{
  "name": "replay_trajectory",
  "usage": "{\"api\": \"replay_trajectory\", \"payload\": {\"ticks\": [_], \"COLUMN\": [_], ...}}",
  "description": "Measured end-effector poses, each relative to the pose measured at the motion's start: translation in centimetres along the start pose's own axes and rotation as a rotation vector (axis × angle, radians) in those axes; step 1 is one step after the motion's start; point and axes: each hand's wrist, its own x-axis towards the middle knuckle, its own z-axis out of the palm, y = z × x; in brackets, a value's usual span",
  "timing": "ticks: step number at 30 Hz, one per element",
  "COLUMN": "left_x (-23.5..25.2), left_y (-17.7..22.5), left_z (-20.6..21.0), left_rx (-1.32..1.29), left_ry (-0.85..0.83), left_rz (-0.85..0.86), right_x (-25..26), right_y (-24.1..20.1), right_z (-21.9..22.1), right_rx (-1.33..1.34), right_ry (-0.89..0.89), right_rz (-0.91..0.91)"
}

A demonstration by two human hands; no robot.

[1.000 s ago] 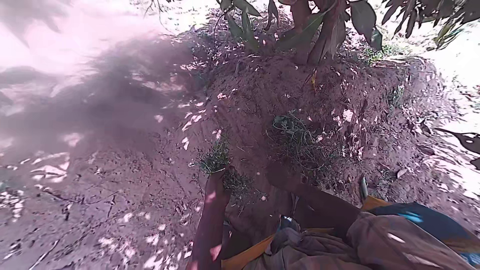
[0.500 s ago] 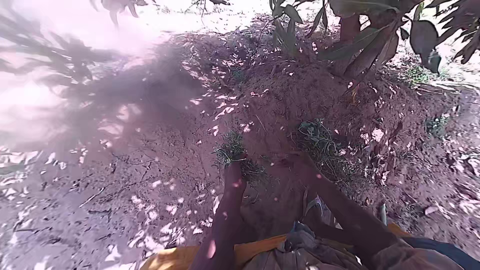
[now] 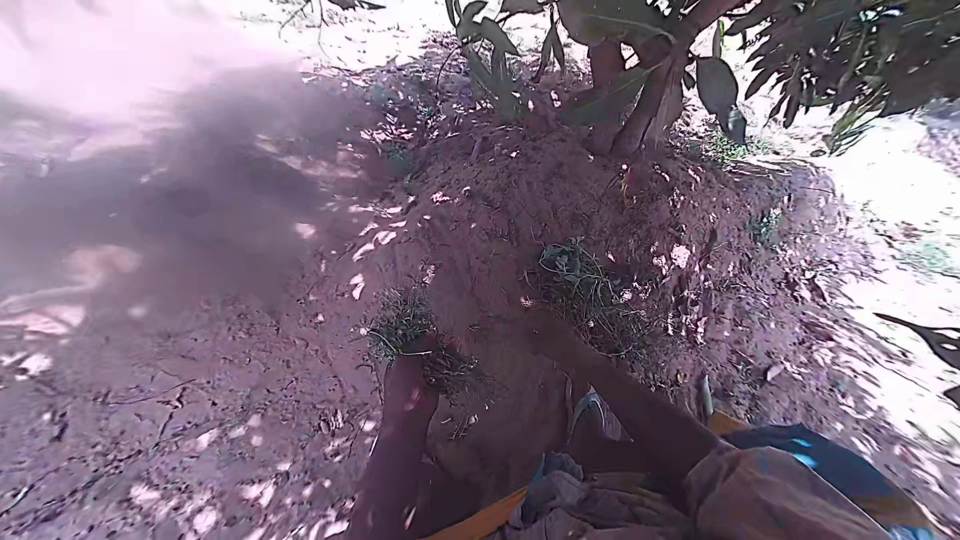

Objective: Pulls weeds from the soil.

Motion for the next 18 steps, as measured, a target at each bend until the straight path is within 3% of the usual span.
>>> {"api": "replay_trajectory", "payload": {"ticks": [3, 8, 11, 15, 18], "left_x": [0.3, -0.3, -0.1, -0.1, -0.3], "left_y": [-0.2, 0.0, -0.3, -0.7, -0.6], "left_z": [-0.1, 0.6, 0.7, 1.0, 1.0], "left_rx": [-0.022, -0.015, -0.035, -0.005, 0.009], "left_ry": [-0.003, 0.006, -0.013, -0.013, -0.006], "left_rz": [0.015, -0.027, -0.02, -0.033, -0.033], "right_x": [1.1, 0.8, 0.7, 1.1, 1.0], "right_y": [2.3, 5.2, 4.3, 2.8, 2.8], "right_z": [-0.9, -2.3, -3.1, -2.0, -2.1], "right_rx": [-0.2, -0.217, -0.143, -0.136, -0.132], "right_ry": [0.164, 0.083, 0.018, 0.081, -0.013], "right_rz": [0.142, 0.374, 0.267, 0.076, 0.057]}}
